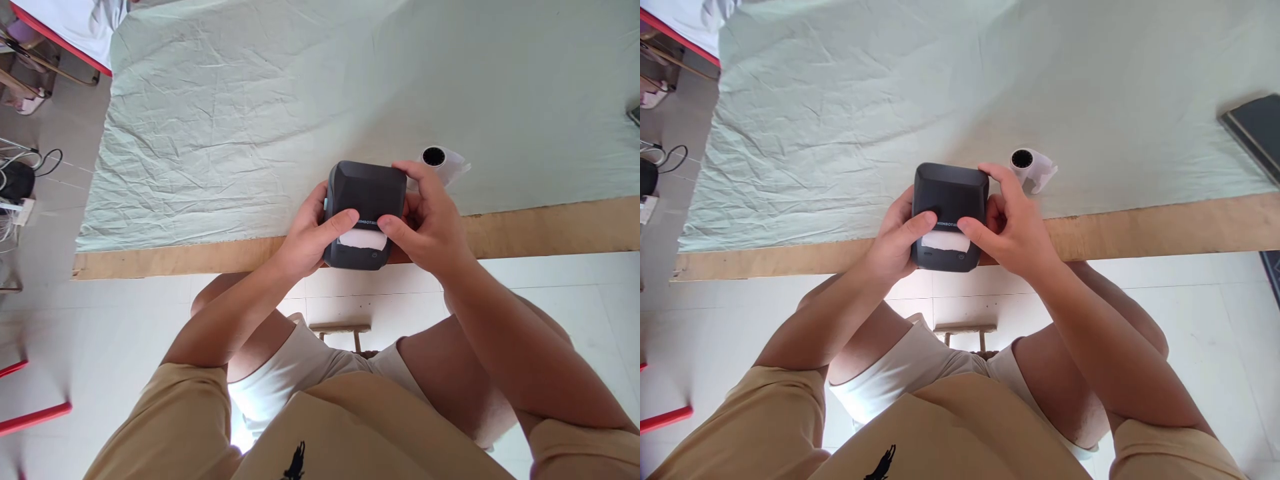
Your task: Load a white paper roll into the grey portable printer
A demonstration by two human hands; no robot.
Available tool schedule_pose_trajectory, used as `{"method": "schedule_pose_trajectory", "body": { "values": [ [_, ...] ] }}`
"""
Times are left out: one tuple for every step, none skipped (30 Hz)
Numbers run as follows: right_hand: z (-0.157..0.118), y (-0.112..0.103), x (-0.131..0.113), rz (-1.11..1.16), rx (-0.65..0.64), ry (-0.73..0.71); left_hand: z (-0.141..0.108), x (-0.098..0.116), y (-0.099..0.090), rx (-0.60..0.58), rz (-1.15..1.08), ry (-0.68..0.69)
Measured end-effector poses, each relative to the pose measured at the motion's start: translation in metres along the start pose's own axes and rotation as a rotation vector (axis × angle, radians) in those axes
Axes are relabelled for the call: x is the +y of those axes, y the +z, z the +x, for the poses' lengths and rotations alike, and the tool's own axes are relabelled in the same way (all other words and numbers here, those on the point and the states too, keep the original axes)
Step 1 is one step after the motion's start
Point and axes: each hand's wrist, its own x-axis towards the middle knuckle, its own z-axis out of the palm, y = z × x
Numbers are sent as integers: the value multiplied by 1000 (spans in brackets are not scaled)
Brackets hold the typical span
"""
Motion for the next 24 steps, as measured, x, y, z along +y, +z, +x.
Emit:
{"method": "schedule_pose_trajectory", "body": {
  "values": [
    [0,1,1,8,1,-1,0,0,0,1,-4,-3],
    [0,1,1,14,8,-1,-1,1,1,1,-10,-7],
    [0,2,2,17,17,-1,-1,1,1,0,-18,-10],
    [0,2,2,17,25,2,-1,1,2,2,-24,-12],
    [0,3,3,13,30,4,-1,1,2,5,-29,-13],
    [0,3,3,7,32,2,-1,1,3,8,-32,-15],
    [1,3,4,0,30,-4,-1,1,3,12,-34,-17],
    [1,4,5,-6,25,-11,0,1,4,16,-34,-18],
    [1,4,5,-10,21,-18,1,1,4,19,-34,-18],
    [1,4,6,-13,18,-20,1,0,5,21,-34,-16],
    [1,5,6,-16,18,-18,2,0,5,22,-34,-10],
    [1,5,6,-17,19,-12,3,0,5,24,-33,-3],
    [1,5,6,-16,22,-5,3,0,6,26,-33,4],
    [1,5,5,-13,24,1,3,0,6,27,-32,8],
    [0,5,4,-6,23,11,3,0,6,28,-30,11],
    [0,4,2,4,16,30,3,0,7,23,-28,16],
    [0,3,0,17,2,61,3,0,7,15,-29,27],
    [0,1,-2,32,-17,102,3,-1,8,1,-32,45],
    [-1,-1,-4,47,-40,147,3,-1,8,-14,-41,73],
    [0,-4,-6,60,-64,189,3,-2,8,-26,-55,108],
    [0,-5,-8,69,-87,221,4,-2,9,-37,-69,142],
    [0,-7,-9,72,-105,241,5,-3,9,-44,-84,165],
    [0,-7,-9,71,-118,248,7,-4,9,-47,-97,177],
    [0,-7,-10,67,-125,248,8,-5,9,-47,-109,179]
  ]
}}
